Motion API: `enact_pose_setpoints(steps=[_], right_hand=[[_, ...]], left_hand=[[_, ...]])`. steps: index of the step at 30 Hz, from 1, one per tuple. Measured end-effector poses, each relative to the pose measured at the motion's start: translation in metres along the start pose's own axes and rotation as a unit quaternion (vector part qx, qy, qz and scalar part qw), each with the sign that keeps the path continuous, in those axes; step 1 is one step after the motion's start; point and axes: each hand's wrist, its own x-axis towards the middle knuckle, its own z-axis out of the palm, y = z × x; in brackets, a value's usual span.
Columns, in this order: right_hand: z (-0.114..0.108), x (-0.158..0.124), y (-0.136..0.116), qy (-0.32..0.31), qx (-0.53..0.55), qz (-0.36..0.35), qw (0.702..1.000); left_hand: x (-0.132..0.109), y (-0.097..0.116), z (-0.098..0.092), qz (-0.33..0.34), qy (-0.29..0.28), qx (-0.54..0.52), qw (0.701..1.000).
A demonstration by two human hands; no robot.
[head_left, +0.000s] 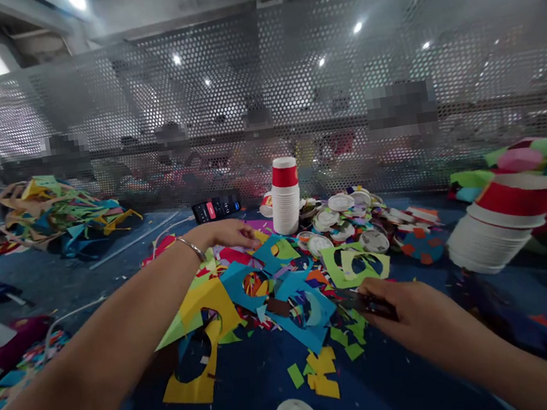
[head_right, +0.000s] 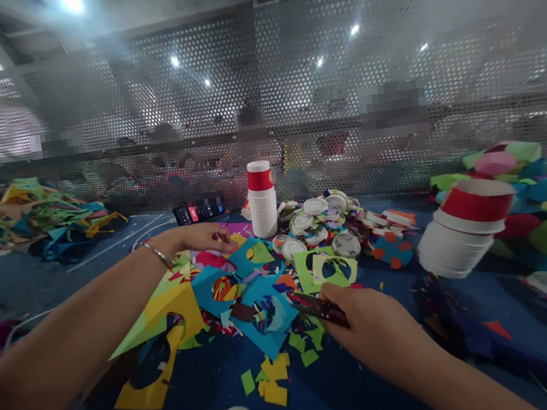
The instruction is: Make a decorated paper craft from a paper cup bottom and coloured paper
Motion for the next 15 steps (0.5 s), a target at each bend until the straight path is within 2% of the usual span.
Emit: enact_pose_setpoints(steps=[4,8,12,15], right_hand=[[0.000,-0.001,0.000,-0.005,0.000,0.000,1.000],[-0.002,-0.001,-0.001,-0.007,0.001,-0.002,1.000],[-0.002,0.000,-0.002,-0.006,0.003,-0.002,1.000],[0.000,0.000,-0.001,-0.006,0.003,-0.002,1.000]], left_hand=[[-0.003,-0.018,-0.019,-0.074,-0.015,0.034,0.997],[-0.003,-0.029,-0.017,-0.122,-0.046,0.045,0.990],[-0.005,-0.028,-0.011,-0.116,-0.066,0.025,0.991],[-0.007,-0.016,-0.009,-0.086,-0.030,0.009,0.996]])
